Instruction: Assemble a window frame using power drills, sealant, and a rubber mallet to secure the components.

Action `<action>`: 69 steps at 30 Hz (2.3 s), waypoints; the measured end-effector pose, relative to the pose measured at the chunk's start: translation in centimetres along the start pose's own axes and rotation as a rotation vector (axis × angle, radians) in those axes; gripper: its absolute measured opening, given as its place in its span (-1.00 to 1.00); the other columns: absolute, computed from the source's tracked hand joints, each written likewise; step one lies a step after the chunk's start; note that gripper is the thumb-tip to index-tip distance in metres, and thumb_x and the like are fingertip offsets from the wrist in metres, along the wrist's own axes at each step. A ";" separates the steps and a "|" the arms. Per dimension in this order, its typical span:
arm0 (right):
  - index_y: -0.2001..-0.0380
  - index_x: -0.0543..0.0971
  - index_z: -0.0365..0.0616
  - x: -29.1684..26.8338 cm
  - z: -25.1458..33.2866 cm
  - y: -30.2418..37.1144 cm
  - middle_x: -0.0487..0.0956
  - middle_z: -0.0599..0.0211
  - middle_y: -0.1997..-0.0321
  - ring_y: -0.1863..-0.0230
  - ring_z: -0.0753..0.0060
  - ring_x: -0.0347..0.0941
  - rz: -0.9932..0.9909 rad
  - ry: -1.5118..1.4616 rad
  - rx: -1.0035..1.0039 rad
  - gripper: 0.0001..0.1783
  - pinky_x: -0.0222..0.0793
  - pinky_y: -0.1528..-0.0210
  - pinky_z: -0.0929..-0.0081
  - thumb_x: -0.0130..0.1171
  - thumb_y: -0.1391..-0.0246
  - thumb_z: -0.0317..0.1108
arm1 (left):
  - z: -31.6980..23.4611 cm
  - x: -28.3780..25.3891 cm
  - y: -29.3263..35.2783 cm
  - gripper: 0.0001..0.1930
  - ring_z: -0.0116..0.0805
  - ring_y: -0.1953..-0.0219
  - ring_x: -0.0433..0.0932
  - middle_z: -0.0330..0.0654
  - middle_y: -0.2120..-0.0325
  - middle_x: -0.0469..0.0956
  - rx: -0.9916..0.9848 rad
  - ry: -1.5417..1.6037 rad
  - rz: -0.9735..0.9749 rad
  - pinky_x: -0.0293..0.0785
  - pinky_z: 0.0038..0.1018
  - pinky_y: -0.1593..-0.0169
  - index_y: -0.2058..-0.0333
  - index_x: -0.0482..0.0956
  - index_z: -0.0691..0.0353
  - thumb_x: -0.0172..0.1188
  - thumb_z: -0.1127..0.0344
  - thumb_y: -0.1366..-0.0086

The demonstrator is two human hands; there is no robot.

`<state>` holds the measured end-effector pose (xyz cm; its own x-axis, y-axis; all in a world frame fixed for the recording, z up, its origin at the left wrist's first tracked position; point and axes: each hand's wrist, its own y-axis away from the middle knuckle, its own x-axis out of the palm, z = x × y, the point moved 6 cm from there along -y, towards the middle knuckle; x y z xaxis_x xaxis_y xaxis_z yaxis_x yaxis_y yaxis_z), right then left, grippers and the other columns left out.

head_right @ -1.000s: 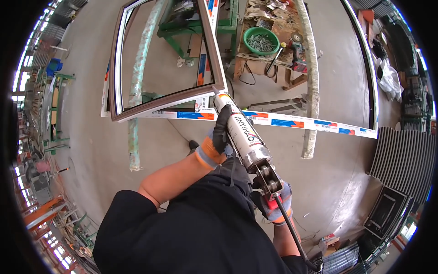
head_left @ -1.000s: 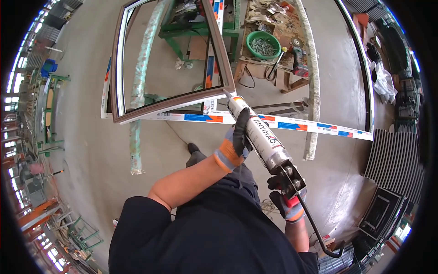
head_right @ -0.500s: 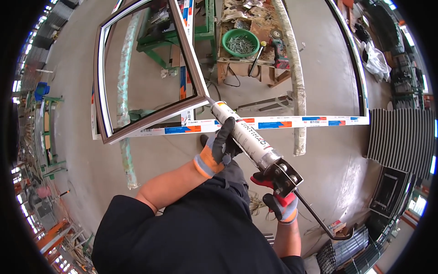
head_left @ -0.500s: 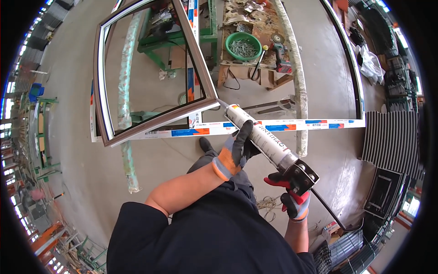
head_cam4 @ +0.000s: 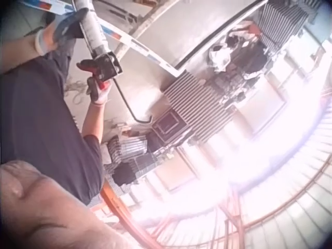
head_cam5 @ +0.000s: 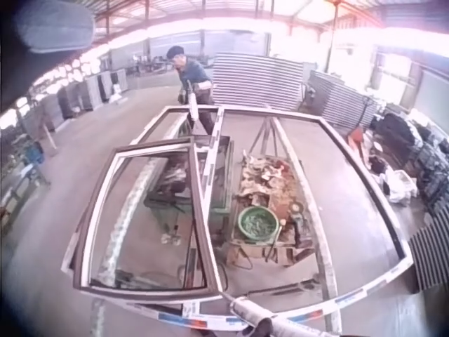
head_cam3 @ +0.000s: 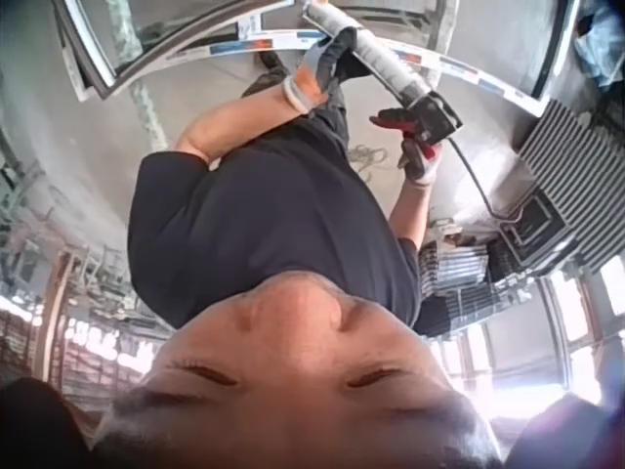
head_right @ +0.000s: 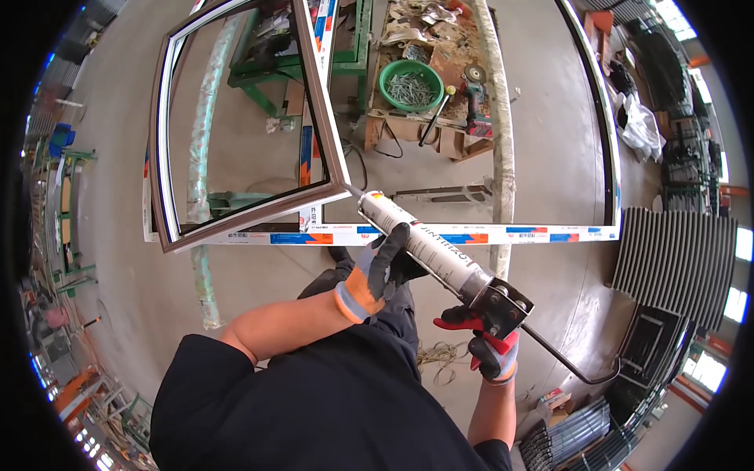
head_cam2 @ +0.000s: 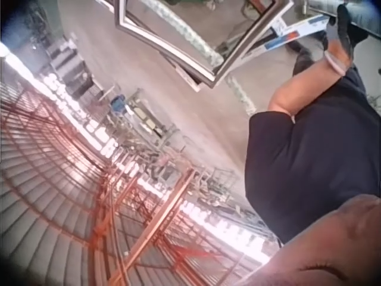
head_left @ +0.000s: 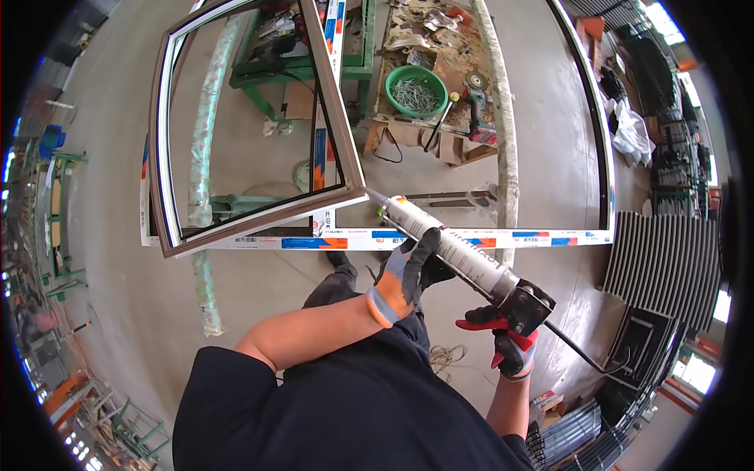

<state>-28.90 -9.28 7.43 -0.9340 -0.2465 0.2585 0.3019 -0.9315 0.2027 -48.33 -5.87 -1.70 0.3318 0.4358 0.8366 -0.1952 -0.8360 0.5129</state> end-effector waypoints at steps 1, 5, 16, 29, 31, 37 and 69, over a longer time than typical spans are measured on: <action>-0.24 0.22 -0.37 -0.7 -0.1 -0.7 0.57 -0.25 0.09 0.04 -0.26 0.55 0.052 0.034 0.038 -0.17 0.47 -0.04 -0.23 0.28 0.00 -0.15 | 0.0 -0.2 -0.3 -0.53 -0.15 0.07 0.60 -0.03 0.10 0.54 0.009 0.022 -0.024 0.59 -0.24 -0.05 -0.05 0.40 0.31 0.21 0.08 -0.34; -0.23 0.27 -0.38 -2.3 1.2 -3.7 0.59 -0.21 0.05 0.05 -0.20 0.57 0.169 0.050 0.114 -0.23 0.43 -0.08 0.01 0.29 -0.02 -0.22 | -0.2 0.6 -1.2 -0.50 -0.17 0.04 0.58 -0.04 0.09 0.54 0.053 -0.042 -0.066 0.56 -0.23 -0.09 -0.08 0.38 0.32 0.19 0.05 -0.35; -0.15 0.30 -0.45 -4.6 3.1 -13.2 0.65 -0.14 0.27 0.20 -0.08 0.61 0.320 0.174 0.118 -0.25 0.47 0.03 0.10 0.24 0.03 -0.17 | -2.6 1.6 -3.5 -0.56 -0.28 0.13 0.62 -0.08 0.23 0.62 0.164 -0.328 -0.139 0.56 -0.43 0.05 -0.02 0.44 0.35 0.01 0.04 -0.45; 0.12 0.50 -0.41 -0.1 4.0 -27.0 0.57 0.03 0.24 0.15 0.13 0.56 0.475 0.108 0.084 -0.61 0.49 0.03 0.22 0.16 0.04 -0.41 | -6.0 -11.4 -2.9 -0.72 -0.09 0.21 0.55 -0.11 0.28 0.58 0.728 -2.193 -0.432 0.49 -0.23 0.08 0.18 0.58 0.14 0.18 0.29 -0.09; 0.23 0.50 -0.44 0.5 3.2 -30.0 0.56 0.03 0.22 0.22 0.13 0.56 0.479 0.108 0.059 -0.69 0.51 0.06 0.23 0.14 0.05 -0.42 | -6.0 -11.4 -3.6 -0.72 -0.09 0.20 0.53 -0.12 0.30 0.56 0.741 -2.212 -0.451 0.48 -0.24 0.08 0.20 0.59 0.13 0.18 0.24 -0.07; 0.31 0.55 -0.41 5.1 5.1 -39.0 0.62 0.11 0.41 0.31 0.29 0.56 0.554 0.208 -0.237 -0.70 0.44 0.15 0.44 0.03 -0.04 -0.33 | -6.8 -11.5 -5.7 -0.75 -0.09 0.21 0.52 -0.13 0.32 0.56 0.728 -2.240 -0.563 0.47 -0.23 0.08 0.24 0.58 0.13 0.18 0.24 -0.07; 0.29 0.56 -0.27 21.5 2.8 -75.7 0.61 0.15 0.32 0.31 0.14 0.60 0.374 -0.198 -0.182 -0.81 0.61 0.21 0.15 0.20 -0.07 -0.37 | -6.3 -13.1 -6.4 -0.74 -0.16 0.28 0.51 -0.18 0.39 0.53 0.686 -2.310 -0.545 0.47 -0.26 0.15 0.28 0.60 0.12 0.14 0.16 -0.09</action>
<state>-71.25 56.68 0.31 -0.7074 -0.5353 0.4616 0.5563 -0.8245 -0.1035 -57.29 -4.16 -14.70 0.3385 0.0626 -0.9389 0.2394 -0.9707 0.0216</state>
